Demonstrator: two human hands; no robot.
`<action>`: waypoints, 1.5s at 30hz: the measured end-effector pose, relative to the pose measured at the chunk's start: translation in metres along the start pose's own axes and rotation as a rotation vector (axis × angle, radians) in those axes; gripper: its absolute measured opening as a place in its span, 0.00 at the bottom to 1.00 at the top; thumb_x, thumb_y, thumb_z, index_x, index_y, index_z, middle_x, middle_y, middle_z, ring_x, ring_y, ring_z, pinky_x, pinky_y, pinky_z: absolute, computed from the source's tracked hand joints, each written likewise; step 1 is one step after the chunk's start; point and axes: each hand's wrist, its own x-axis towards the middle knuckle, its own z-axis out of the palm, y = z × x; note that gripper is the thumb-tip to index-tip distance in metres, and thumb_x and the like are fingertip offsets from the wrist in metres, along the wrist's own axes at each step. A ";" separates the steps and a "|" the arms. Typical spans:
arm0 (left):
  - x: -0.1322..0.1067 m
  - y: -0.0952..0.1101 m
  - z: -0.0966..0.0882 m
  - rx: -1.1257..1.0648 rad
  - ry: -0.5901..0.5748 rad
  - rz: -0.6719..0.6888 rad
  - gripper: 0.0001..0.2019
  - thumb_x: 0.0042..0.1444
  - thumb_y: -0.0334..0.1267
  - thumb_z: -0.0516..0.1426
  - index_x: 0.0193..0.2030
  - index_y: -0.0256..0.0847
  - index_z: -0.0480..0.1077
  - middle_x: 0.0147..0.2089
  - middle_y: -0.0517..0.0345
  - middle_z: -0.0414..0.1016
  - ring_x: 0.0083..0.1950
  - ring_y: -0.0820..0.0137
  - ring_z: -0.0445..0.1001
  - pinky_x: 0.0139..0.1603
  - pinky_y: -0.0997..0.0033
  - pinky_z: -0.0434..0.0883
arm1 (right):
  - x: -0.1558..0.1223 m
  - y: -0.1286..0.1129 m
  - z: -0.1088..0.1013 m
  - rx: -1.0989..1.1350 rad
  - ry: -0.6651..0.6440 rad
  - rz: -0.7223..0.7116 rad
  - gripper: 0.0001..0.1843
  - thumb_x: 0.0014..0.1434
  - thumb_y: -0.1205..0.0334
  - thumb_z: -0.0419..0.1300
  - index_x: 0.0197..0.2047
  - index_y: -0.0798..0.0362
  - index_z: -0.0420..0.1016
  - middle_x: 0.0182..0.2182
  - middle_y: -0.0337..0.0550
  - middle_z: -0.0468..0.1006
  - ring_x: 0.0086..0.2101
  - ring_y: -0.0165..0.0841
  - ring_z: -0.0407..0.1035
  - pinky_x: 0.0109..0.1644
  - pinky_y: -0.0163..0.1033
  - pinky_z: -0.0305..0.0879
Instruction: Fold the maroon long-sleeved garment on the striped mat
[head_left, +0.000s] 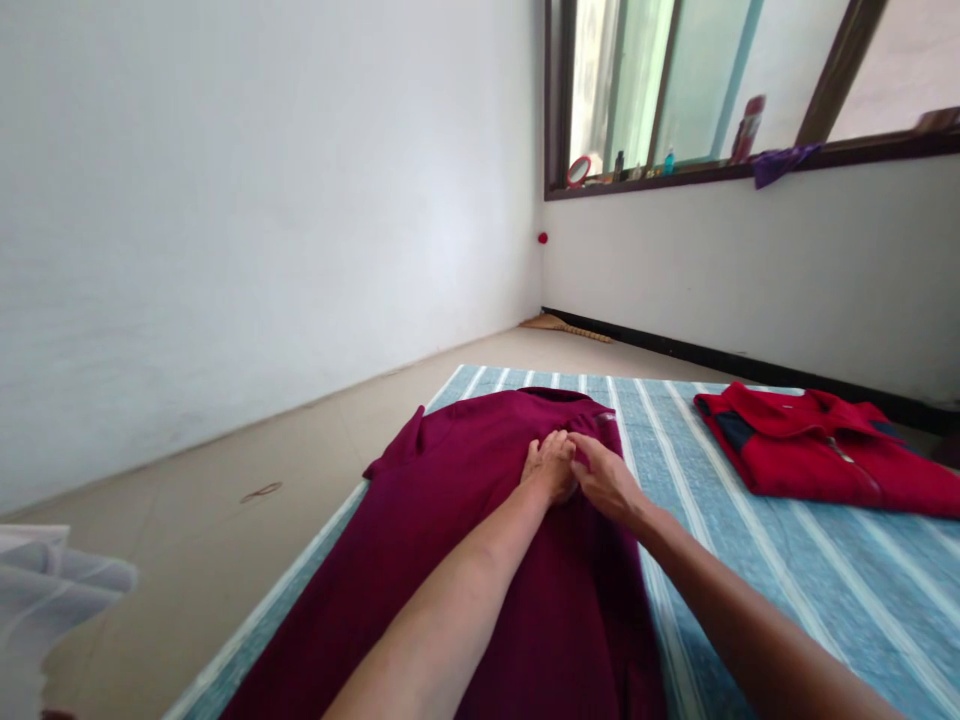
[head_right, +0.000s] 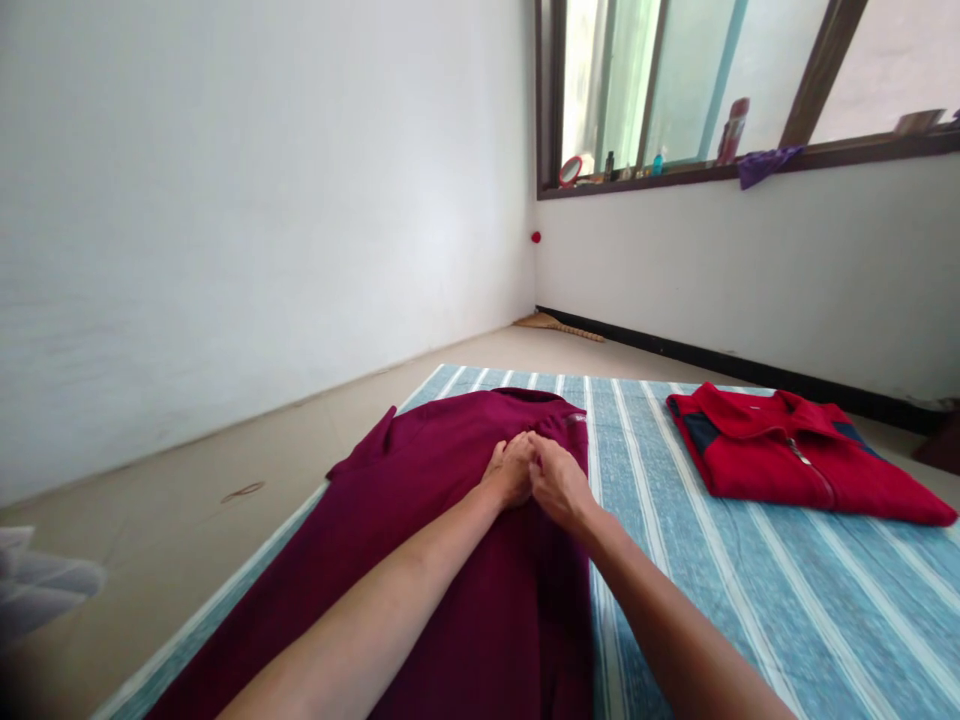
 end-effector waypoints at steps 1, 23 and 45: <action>0.001 0.000 0.001 -0.002 -0.001 0.005 0.26 0.62 0.41 0.45 0.66 0.41 0.52 0.72 0.52 0.47 0.71 0.62 0.44 0.68 0.51 0.46 | -0.015 -0.012 -0.003 -0.015 -0.034 -0.043 0.21 0.54 0.72 0.52 0.52 0.53 0.70 0.48 0.48 0.75 0.50 0.39 0.68 0.57 0.48 0.63; -0.086 0.026 -0.064 -0.001 0.170 0.050 0.15 0.62 0.36 0.53 0.55 0.37 0.67 0.62 0.47 0.64 0.62 0.64 0.63 0.61 0.59 0.63 | -0.190 -0.116 -0.009 -0.344 -0.271 -0.214 0.31 0.60 0.48 0.58 0.62 0.56 0.63 0.62 0.56 0.60 0.63 0.46 0.50 0.65 0.55 0.48; -0.265 0.032 -0.027 -0.004 -0.040 -0.069 0.25 0.63 0.44 0.45 0.66 0.40 0.55 0.71 0.50 0.48 0.71 0.64 0.45 0.68 0.53 0.49 | -0.254 -0.174 -0.002 -0.279 -0.373 -0.314 0.32 0.60 0.41 0.55 0.61 0.49 0.62 0.61 0.51 0.64 0.61 0.46 0.55 0.64 0.55 0.50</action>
